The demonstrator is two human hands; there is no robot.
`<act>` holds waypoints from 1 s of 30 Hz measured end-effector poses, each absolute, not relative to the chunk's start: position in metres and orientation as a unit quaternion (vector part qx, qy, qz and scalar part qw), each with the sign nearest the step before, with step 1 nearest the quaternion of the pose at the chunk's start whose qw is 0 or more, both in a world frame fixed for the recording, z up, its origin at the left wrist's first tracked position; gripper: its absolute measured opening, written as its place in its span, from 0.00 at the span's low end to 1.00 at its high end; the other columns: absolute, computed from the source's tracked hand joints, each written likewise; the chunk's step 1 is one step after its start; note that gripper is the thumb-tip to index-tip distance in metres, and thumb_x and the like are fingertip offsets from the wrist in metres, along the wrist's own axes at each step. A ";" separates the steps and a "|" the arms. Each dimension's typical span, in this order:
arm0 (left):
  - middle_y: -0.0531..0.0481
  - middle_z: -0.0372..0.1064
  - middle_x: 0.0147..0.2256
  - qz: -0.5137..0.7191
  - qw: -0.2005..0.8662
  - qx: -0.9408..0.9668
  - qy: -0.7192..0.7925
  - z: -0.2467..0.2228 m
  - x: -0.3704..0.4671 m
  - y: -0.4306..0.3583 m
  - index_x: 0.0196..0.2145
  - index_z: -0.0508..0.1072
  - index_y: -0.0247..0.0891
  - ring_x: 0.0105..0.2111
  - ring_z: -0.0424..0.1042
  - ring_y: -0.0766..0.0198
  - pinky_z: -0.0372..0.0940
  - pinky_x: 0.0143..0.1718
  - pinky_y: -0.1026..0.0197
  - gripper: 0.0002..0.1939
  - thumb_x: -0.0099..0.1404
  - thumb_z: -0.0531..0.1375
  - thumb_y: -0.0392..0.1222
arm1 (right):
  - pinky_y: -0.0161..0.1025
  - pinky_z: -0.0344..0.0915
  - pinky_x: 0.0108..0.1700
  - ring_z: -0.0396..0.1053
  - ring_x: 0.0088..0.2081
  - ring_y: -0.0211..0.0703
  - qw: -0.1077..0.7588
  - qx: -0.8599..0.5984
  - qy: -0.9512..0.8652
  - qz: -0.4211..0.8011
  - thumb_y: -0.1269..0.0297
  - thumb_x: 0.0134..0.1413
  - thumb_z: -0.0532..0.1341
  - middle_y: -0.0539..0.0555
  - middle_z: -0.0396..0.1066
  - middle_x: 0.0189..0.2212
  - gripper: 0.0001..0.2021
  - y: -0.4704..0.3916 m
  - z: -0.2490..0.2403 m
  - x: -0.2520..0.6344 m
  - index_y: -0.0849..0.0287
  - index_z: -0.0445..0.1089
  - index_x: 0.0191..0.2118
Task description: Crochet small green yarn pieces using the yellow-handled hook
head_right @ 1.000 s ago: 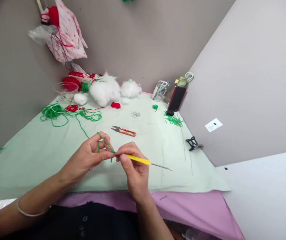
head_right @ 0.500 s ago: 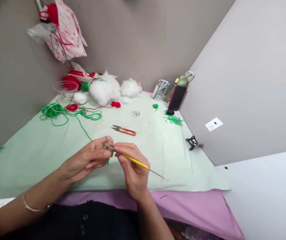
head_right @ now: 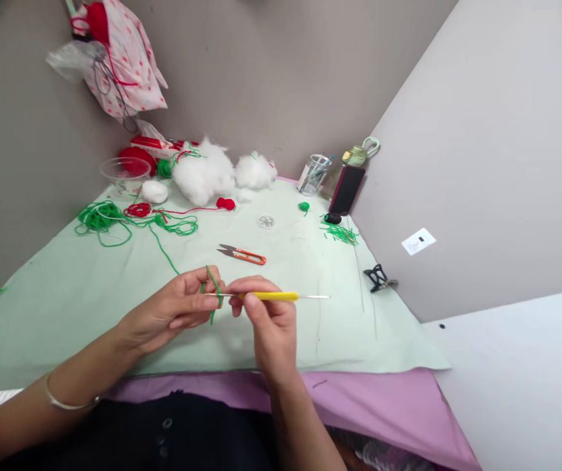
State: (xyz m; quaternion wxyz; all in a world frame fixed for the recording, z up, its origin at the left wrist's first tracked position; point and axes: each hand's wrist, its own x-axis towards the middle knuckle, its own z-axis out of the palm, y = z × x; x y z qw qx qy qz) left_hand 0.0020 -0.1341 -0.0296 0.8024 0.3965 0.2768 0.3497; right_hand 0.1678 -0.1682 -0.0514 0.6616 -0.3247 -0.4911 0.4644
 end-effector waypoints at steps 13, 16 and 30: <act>0.45 0.77 0.50 0.268 0.524 0.689 0.423 -0.025 -0.057 -0.093 0.34 0.83 0.42 0.41 0.76 0.56 0.71 0.38 0.61 0.10 0.64 0.68 0.51 | 0.38 0.67 0.32 0.69 0.30 0.39 0.681 -0.359 -0.410 0.489 0.59 0.59 0.68 0.55 0.81 0.34 0.06 -0.162 -0.047 0.170 0.54 0.80 0.37; 0.45 0.77 0.48 0.357 0.350 0.684 0.531 -0.025 -0.075 -0.081 0.29 0.82 0.42 0.44 0.75 0.53 0.69 0.37 0.63 0.10 0.57 0.73 0.49 | 0.37 0.67 0.32 0.69 0.30 0.39 0.683 -0.356 -0.406 0.493 0.60 0.59 0.68 0.55 0.81 0.34 0.05 -0.161 -0.046 0.169 0.54 0.80 0.36; 0.46 0.79 0.50 0.584 0.672 0.403 0.211 -0.018 0.018 -0.126 0.24 0.74 0.41 0.67 0.63 0.49 0.52 0.69 0.41 0.32 0.77 0.46 0.61 | 0.36 0.63 0.31 0.68 0.30 0.36 0.687 -0.342 -0.491 0.412 0.65 0.67 0.62 0.52 0.80 0.39 0.07 -0.171 -0.053 0.158 0.51 0.80 0.43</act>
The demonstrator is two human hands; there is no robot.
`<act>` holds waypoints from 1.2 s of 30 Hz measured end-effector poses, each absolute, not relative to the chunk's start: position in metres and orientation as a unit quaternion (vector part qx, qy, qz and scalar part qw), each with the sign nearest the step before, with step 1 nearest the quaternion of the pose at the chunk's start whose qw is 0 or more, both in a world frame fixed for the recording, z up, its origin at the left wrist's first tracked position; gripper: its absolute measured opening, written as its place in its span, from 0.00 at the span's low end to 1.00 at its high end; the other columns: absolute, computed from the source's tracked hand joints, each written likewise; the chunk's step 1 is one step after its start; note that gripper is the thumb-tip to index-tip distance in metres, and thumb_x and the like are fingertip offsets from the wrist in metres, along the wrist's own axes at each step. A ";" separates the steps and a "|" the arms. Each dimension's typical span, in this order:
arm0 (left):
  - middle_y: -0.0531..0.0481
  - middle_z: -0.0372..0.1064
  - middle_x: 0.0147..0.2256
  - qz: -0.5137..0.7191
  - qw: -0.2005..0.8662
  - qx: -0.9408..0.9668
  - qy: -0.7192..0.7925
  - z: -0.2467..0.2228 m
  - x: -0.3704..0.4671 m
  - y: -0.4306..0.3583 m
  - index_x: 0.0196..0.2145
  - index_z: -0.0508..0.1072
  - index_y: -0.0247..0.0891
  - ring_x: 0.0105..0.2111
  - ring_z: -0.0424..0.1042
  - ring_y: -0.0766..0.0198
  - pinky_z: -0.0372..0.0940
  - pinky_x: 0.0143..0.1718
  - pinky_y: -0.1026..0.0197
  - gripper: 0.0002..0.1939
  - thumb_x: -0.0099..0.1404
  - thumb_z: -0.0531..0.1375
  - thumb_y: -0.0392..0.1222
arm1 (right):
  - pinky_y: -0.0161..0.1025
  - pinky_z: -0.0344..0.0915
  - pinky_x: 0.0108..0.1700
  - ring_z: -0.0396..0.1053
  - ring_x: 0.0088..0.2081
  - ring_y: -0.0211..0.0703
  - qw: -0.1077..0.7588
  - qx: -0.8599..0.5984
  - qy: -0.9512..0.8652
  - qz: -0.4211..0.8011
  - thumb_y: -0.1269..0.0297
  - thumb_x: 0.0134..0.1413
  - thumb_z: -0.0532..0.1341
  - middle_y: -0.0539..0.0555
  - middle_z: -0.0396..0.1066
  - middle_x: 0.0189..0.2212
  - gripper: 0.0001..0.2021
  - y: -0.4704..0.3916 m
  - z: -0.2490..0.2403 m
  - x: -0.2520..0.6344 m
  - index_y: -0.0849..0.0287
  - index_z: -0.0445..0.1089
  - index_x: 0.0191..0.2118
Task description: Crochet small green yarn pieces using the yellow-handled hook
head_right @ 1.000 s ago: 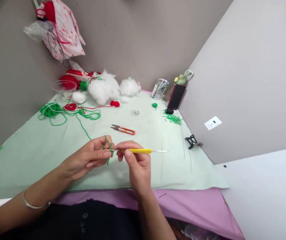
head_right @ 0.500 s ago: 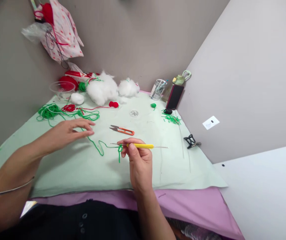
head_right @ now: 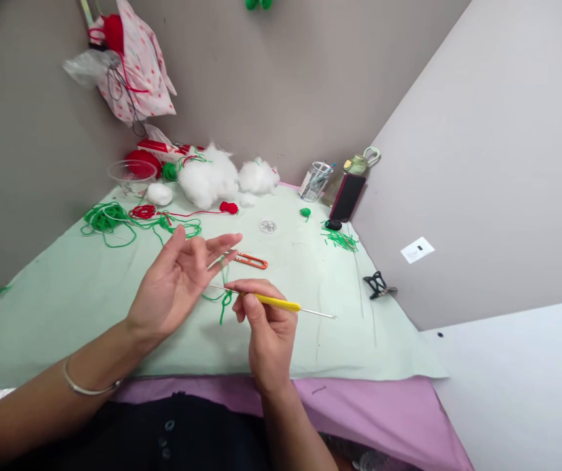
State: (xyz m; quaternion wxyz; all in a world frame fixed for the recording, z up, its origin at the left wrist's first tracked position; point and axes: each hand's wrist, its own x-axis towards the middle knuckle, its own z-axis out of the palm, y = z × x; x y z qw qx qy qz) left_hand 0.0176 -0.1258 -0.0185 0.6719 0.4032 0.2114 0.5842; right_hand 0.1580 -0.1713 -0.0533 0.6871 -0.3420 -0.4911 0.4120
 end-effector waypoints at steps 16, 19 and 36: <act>0.55 0.68 0.31 0.479 0.681 0.447 0.327 -0.039 0.019 -0.141 0.53 0.81 0.46 0.26 0.58 0.73 0.56 0.27 0.68 0.20 0.63 0.71 0.44 | 0.41 0.73 0.39 0.75 0.39 0.42 0.654 -0.397 -0.604 0.221 0.72 0.67 0.60 0.54 0.79 0.40 0.11 -0.170 -0.053 0.161 0.52 0.78 0.46; 0.55 0.68 0.31 0.488 0.700 0.410 0.321 -0.039 0.020 -0.142 0.52 0.82 0.46 0.24 0.55 0.75 0.52 0.24 0.70 0.20 0.62 0.72 0.42 | 0.42 0.74 0.42 0.75 0.44 0.43 0.625 -0.412 -0.655 0.102 0.77 0.65 0.60 0.55 0.77 0.42 0.16 -0.171 -0.058 0.159 0.51 0.77 0.50; 0.57 0.67 0.28 0.449 0.732 0.415 0.301 -0.039 0.020 -0.141 0.49 0.83 0.47 0.20 0.58 0.79 0.54 0.24 0.69 0.16 0.64 0.70 0.41 | 0.40 0.67 0.40 0.71 0.36 0.39 0.673 -0.376 -0.532 0.350 0.66 0.66 0.63 0.51 0.77 0.38 0.08 -0.162 -0.056 0.169 0.50 0.81 0.43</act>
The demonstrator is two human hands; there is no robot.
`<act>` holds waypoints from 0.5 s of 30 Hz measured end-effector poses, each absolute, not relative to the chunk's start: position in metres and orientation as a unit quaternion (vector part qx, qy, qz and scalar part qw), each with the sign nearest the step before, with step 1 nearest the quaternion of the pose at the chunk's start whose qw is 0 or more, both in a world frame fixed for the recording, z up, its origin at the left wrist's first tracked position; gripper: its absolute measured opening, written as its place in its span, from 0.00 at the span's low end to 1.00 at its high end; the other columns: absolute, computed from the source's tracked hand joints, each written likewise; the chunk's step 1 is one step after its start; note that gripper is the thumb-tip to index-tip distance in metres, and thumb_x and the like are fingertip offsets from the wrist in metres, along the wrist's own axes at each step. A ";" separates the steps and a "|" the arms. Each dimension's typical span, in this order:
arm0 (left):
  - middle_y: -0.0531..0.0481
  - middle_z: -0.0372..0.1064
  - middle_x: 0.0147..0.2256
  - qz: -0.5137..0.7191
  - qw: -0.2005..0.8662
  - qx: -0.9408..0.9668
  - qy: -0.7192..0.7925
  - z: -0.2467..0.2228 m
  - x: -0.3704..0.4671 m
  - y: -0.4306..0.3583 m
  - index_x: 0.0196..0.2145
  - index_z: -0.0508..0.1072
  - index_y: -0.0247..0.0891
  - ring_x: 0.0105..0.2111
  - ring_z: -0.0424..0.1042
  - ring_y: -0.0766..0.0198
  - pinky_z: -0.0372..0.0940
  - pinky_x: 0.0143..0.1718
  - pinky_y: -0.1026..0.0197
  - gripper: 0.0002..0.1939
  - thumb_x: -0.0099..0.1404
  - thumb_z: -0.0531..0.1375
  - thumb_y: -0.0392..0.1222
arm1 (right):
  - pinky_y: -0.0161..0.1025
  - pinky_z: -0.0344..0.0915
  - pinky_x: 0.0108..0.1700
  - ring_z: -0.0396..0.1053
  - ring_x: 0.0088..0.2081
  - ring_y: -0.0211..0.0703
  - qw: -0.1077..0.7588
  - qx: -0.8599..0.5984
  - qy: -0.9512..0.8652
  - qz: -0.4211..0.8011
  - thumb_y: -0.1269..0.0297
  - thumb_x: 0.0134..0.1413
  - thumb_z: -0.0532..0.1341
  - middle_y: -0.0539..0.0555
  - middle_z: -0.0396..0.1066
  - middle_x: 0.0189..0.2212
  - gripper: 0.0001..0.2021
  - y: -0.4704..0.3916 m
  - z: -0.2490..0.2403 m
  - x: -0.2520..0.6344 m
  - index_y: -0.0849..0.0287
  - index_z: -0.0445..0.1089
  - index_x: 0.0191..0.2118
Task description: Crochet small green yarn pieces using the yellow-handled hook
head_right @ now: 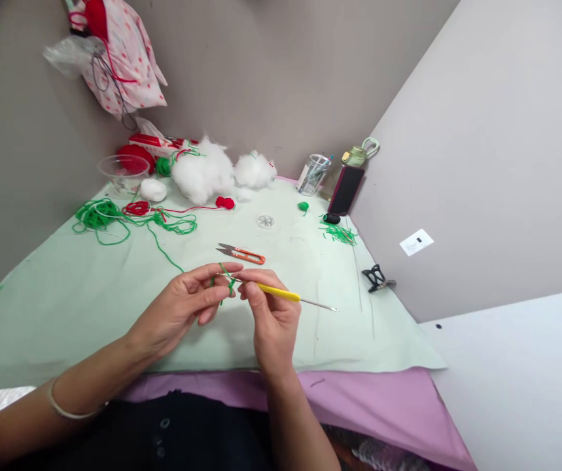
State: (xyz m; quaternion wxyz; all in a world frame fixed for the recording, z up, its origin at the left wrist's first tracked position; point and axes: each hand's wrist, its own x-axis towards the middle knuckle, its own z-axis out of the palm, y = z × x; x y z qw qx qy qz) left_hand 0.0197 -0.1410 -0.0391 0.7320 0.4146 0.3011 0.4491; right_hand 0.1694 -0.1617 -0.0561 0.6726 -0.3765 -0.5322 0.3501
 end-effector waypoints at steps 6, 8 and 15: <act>0.56 0.69 0.32 0.453 0.709 0.431 0.327 -0.039 0.016 -0.139 0.45 0.85 0.45 0.20 0.61 0.78 0.55 0.25 0.67 0.11 0.63 0.70 0.43 | 0.39 0.69 0.38 0.72 0.34 0.38 0.671 -0.374 -0.503 0.396 0.63 0.67 0.62 0.52 0.78 0.37 0.07 -0.162 -0.056 0.176 0.53 0.80 0.42; 0.56 0.67 0.30 0.447 0.715 0.429 0.324 -0.037 0.016 -0.138 0.44 0.85 0.44 0.20 0.60 0.78 0.55 0.25 0.67 0.10 0.64 0.69 0.43 | 0.39 0.71 0.36 0.73 0.32 0.38 0.673 -0.368 -0.502 0.399 0.62 0.68 0.61 0.53 0.78 0.36 0.09 -0.163 -0.053 0.177 0.55 0.79 0.41; 0.57 0.65 0.30 0.459 0.712 0.419 0.326 -0.034 0.016 -0.141 0.47 0.83 0.44 0.20 0.61 0.77 0.55 0.23 0.67 0.14 0.63 0.70 0.42 | 0.41 0.75 0.36 0.76 0.34 0.41 0.615 -0.410 -0.642 0.204 0.69 0.70 0.55 0.54 0.78 0.37 0.11 -0.171 -0.051 0.177 0.55 0.75 0.46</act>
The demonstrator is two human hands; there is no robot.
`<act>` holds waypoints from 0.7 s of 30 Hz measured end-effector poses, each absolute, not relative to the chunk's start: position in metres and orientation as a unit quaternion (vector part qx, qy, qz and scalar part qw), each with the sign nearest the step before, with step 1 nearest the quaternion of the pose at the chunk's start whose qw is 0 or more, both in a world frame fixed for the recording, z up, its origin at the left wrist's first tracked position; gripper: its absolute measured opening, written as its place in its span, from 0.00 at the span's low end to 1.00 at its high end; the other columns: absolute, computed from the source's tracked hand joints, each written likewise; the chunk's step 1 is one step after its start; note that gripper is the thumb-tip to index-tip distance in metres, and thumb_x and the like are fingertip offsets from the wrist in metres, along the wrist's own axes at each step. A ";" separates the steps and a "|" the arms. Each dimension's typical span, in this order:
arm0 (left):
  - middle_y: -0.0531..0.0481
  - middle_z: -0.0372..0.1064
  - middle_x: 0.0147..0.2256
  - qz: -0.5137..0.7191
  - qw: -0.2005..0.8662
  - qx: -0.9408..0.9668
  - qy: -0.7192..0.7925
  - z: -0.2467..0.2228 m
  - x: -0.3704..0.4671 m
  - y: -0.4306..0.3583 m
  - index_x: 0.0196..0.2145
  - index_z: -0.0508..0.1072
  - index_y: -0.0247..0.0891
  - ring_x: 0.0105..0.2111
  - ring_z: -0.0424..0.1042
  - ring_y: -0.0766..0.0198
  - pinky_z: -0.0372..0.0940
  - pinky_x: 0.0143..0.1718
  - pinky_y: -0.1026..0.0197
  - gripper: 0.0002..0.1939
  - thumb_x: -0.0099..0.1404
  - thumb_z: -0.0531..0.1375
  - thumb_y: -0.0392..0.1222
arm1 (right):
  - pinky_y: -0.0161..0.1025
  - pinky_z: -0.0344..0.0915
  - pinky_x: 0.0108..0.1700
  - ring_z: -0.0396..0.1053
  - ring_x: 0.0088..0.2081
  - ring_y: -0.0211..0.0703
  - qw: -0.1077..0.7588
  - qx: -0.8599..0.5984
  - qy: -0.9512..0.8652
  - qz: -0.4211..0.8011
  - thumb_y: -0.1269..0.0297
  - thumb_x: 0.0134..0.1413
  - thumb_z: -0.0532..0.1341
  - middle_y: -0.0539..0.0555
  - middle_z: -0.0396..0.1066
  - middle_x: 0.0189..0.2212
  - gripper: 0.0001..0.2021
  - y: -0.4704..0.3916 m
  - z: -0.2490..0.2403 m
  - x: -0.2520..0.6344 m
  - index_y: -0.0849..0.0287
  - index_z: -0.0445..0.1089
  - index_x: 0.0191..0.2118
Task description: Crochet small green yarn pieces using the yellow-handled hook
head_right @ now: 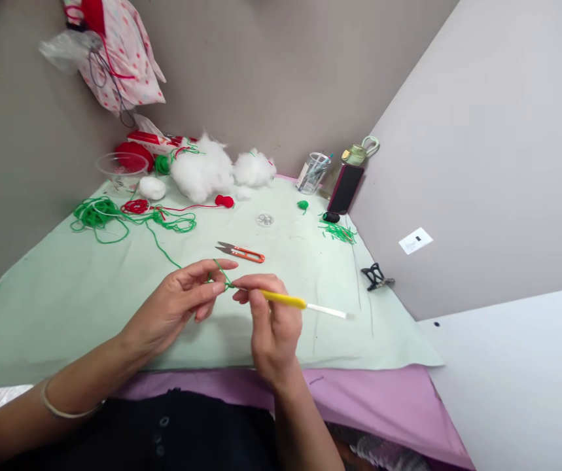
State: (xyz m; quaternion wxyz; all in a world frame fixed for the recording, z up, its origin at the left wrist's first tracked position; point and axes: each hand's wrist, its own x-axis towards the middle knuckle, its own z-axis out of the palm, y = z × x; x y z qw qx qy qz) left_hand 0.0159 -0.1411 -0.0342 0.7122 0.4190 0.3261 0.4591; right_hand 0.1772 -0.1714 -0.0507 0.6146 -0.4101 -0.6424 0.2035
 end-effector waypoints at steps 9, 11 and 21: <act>0.60 0.58 0.23 0.426 0.825 0.275 0.250 -0.039 0.018 -0.140 0.46 0.82 0.35 0.17 0.46 0.81 0.46 0.18 0.73 0.13 0.62 0.70 0.36 | 0.42 0.72 0.38 0.73 0.36 0.41 0.643 -0.412 -0.633 0.126 0.73 0.68 0.57 0.54 0.75 0.38 0.12 -0.171 -0.058 0.172 0.52 0.77 0.46; 0.59 0.61 0.26 0.443 0.810 0.289 0.255 -0.037 0.018 -0.140 0.46 0.82 0.36 0.17 0.50 0.82 0.47 0.19 0.73 0.13 0.62 0.70 0.35 | 0.40 0.70 0.34 0.71 0.31 0.39 0.675 -0.390 -0.583 0.230 0.70 0.70 0.56 0.52 0.74 0.35 0.11 -0.169 -0.053 0.171 0.53 0.77 0.43; 0.59 0.63 0.22 0.471 0.731 0.371 0.325 -0.039 0.022 -0.144 0.49 0.82 0.39 0.19 0.59 0.75 0.54 0.22 0.69 0.18 0.61 0.73 0.43 | 0.43 0.76 0.40 0.77 0.41 0.44 0.606 -0.414 -0.672 0.097 0.75 0.66 0.60 0.55 0.77 0.40 0.13 -0.170 -0.056 0.164 0.52 0.77 0.48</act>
